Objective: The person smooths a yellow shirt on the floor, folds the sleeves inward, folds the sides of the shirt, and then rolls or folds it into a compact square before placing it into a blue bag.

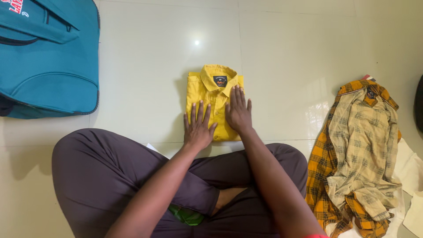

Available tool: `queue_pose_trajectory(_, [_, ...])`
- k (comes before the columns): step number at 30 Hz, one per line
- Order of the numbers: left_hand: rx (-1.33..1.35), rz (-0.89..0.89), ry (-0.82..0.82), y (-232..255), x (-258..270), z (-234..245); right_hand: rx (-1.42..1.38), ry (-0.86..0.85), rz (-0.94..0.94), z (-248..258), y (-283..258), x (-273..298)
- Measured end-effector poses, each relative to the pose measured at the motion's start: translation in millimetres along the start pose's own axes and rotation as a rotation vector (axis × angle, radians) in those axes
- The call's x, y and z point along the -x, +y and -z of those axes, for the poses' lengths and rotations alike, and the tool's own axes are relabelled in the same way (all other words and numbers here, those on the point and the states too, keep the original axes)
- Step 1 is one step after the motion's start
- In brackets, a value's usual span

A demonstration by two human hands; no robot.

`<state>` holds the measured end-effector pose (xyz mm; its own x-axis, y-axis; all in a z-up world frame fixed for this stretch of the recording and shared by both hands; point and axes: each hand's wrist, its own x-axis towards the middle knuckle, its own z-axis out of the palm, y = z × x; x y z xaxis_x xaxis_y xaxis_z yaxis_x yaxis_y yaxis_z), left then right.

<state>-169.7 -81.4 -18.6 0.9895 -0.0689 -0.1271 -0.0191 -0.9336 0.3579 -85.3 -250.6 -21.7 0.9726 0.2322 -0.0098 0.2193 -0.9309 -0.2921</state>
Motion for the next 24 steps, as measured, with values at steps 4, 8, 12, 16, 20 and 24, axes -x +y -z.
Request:
queue_pose_trajectory(4, [-0.028, 0.005, 0.059, -3.7, -2.3, -10.5, -0.064, -0.021, -0.048, -11.0, -3.9, -1.9])
queue_pose_trajectory(8, [-0.051, 0.003, 0.124, -2.1, 1.7, -11.7, -0.038, 0.006, -0.031, -6.6, -4.8, -1.1])
queue_pose_trajectory(12, [-0.010, 0.004, 0.171, -1.4, -1.8, -4.2, -0.109, 0.057, -0.095, -2.1, -6.4, 0.5])
queue_pose_trajectory(16, [0.071, 0.070, 0.045, 0.6, -5.8, 1.2, -0.061, 0.030, 0.017, 0.0, -14.2, 3.1])
queue_pose_trajectory(20, [0.068, 0.064, 0.074, -0.3, -4.6, 6.0, -0.091, -0.085, 0.003, 8.3, -16.7, -2.1])
queue_pose_trajectory(24, [0.019, 0.094, 0.247, -4.4, -6.9, 12.1, -0.107, 0.012, -0.024, 18.0, 11.7, -8.4])
